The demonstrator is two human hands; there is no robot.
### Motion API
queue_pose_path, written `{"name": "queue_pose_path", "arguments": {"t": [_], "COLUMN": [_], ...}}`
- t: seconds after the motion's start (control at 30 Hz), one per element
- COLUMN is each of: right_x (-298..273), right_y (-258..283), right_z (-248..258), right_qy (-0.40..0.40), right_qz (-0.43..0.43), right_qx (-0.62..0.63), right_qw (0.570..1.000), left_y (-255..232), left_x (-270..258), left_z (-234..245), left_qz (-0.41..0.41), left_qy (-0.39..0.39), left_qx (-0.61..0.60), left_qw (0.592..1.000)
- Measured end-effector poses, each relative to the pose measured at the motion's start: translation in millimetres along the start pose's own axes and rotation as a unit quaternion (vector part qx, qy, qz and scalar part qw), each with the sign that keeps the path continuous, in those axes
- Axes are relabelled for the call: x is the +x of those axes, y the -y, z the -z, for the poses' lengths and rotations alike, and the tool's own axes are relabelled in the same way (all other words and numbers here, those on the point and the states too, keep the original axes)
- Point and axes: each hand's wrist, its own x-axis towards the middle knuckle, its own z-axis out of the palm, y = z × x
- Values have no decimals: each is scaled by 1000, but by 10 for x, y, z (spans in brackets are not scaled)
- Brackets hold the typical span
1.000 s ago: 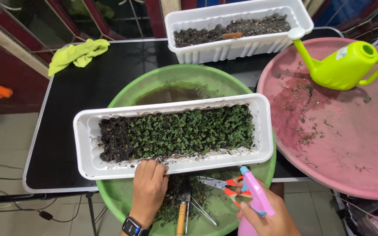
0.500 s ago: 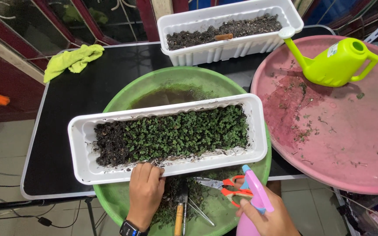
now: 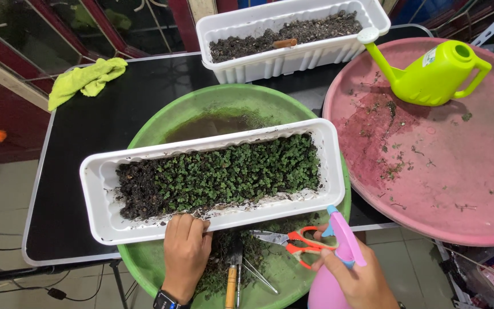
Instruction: The person uses a small hand trowel to loosen soil in a white seedling tray, then sprays the seedlings with a pink spray bottle. The tray is held over a green basin to catch runoff, and the person repeatedly mists the plants while adjusting the tray position.
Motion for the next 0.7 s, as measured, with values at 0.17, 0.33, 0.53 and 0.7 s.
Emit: {"name": "queue_pose_path", "arguments": {"t": [0.17,0.33,0.53,0.7], "right_x": [-2,-3,59,212], "right_y": [-141,-121,67,410], "right_z": [-27,-22,78,283], "right_qy": [0,-2,1,-4], "right_qz": [-6,29,27,101], "right_qx": [-13,-6,-67,-191], "right_qw": [1000,1000,997,976], "left_y": [6,0,10,-34], "left_x": [-9,6,-5,48], "left_z": [-16,-4,-10,62], "left_qz": [5,3,2,1], "left_qy": [2,-3,0,-8], "left_qx": [0,-1,3,-10], "left_qw": [1000,1000,1000,1000]}}
